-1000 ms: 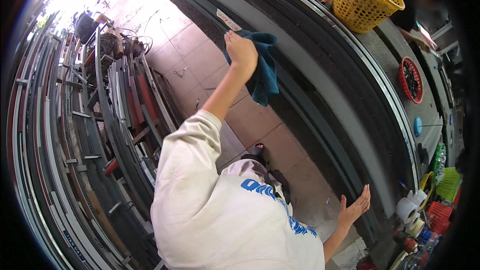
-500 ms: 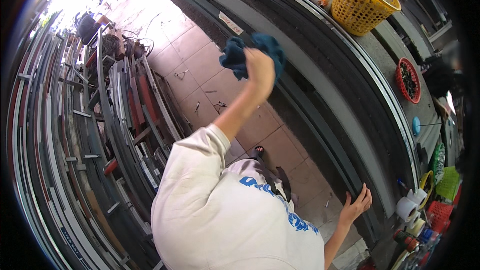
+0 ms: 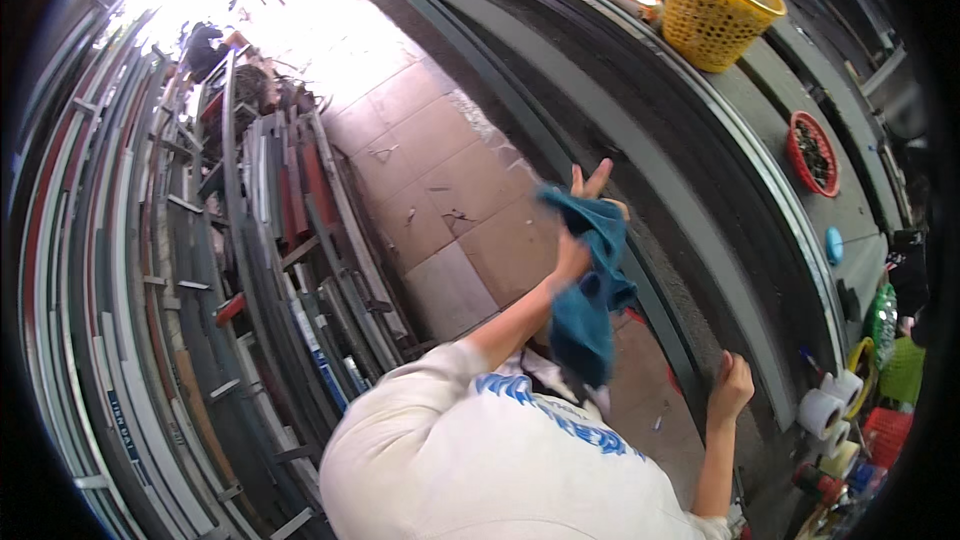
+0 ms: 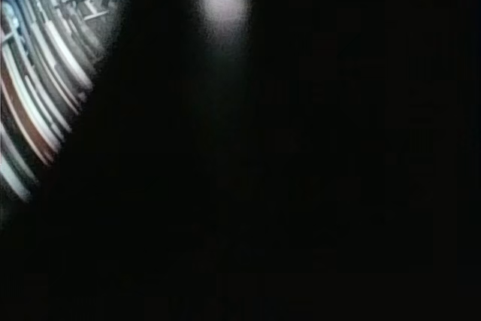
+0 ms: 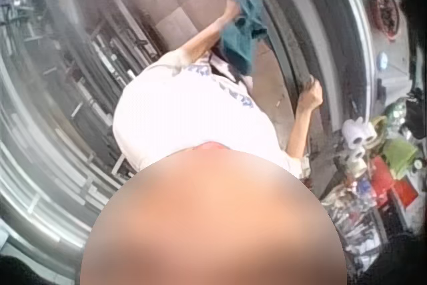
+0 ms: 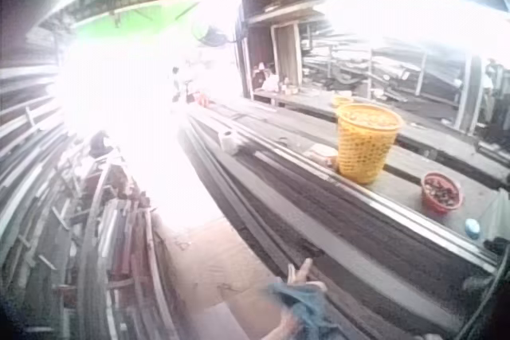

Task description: The person sprays a cleaning agent onto a long metal profile and wipes it with a cloth. They repeat this process on multiple profiles, handling spray cans, cloths, and paper towels while working at a cluttered workbench.

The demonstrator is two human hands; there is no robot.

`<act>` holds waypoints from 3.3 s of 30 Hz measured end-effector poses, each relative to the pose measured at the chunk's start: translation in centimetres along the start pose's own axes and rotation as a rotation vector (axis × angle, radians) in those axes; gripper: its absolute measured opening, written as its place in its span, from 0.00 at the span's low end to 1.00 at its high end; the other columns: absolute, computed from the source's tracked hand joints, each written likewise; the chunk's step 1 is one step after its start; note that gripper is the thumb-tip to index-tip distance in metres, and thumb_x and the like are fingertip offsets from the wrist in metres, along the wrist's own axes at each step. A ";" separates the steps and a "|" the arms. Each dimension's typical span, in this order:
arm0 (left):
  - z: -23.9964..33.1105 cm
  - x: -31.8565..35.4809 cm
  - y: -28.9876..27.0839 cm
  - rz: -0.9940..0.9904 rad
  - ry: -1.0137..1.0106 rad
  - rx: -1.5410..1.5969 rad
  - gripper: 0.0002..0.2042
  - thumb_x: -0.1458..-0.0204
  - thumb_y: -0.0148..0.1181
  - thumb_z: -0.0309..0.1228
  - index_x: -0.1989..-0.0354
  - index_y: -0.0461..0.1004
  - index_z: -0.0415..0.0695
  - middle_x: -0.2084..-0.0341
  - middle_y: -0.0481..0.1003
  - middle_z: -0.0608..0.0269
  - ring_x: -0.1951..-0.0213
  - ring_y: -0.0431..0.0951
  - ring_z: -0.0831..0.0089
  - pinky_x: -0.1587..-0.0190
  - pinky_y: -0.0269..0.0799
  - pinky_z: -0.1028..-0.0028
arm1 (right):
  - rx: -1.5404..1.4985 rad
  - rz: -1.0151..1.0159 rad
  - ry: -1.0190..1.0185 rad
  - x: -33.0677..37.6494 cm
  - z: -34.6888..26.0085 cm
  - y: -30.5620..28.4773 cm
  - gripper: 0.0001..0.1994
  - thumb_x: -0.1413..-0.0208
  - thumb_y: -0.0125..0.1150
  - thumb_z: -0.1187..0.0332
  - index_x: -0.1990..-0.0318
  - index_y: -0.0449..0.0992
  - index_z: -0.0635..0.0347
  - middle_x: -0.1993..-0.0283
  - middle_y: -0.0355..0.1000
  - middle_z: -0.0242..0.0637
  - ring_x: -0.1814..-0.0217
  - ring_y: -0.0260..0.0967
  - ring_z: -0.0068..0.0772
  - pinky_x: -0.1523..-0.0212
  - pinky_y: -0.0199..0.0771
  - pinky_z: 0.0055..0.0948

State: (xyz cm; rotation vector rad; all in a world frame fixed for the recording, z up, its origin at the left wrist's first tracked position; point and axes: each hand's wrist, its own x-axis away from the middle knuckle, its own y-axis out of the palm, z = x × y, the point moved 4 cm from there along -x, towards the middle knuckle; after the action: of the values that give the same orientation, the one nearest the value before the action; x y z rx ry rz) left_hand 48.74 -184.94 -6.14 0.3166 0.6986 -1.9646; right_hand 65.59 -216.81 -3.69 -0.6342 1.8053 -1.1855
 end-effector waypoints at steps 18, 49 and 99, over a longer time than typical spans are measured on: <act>-8.4 -5.6 -0.7 0.289 -0.195 0.751 0.23 0.32 0.45 0.28 0.30 0.54 0.34 0.52 0.76 0.59 0.53 0.75 0.75 0.36 0.62 0.73 | 0.039 -0.327 0.117 -1.3 -5.0 2.4 0.34 0.65 0.76 0.73 0.45 0.70 0.67 0.47 0.66 0.47 0.43 0.63 0.52 0.42 0.62 0.46; -19.6 -14.2 -4.4 -0.119 -0.530 0.205 0.27 0.34 0.48 0.32 0.29 0.51 0.37 0.52 0.69 0.57 0.50 0.72 0.68 0.41 0.68 0.71 | 0.161 -0.137 0.142 -1.1 -4.0 3.1 0.35 0.69 0.78 0.62 0.47 0.72 0.54 0.46 0.69 0.31 0.45 0.67 0.34 0.48 0.66 0.34; 10.9 11.7 0.2 -0.674 -0.615 1.271 0.36 0.34 0.34 0.59 0.25 0.45 0.47 0.27 0.47 0.42 0.29 0.55 0.49 0.27 0.51 0.53 | -0.817 0.058 -0.038 10.1 -10.4 -6.2 0.36 0.72 0.79 0.70 0.46 0.79 0.38 0.43 0.69 0.44 0.51 0.76 0.45 0.54 0.80 0.36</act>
State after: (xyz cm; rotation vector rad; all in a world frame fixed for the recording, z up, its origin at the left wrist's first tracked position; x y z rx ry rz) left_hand 44.09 -199.96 -3.29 0.1861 -1.0493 -2.7221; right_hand 51.27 -222.33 -0.09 -1.0315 2.2379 -0.3451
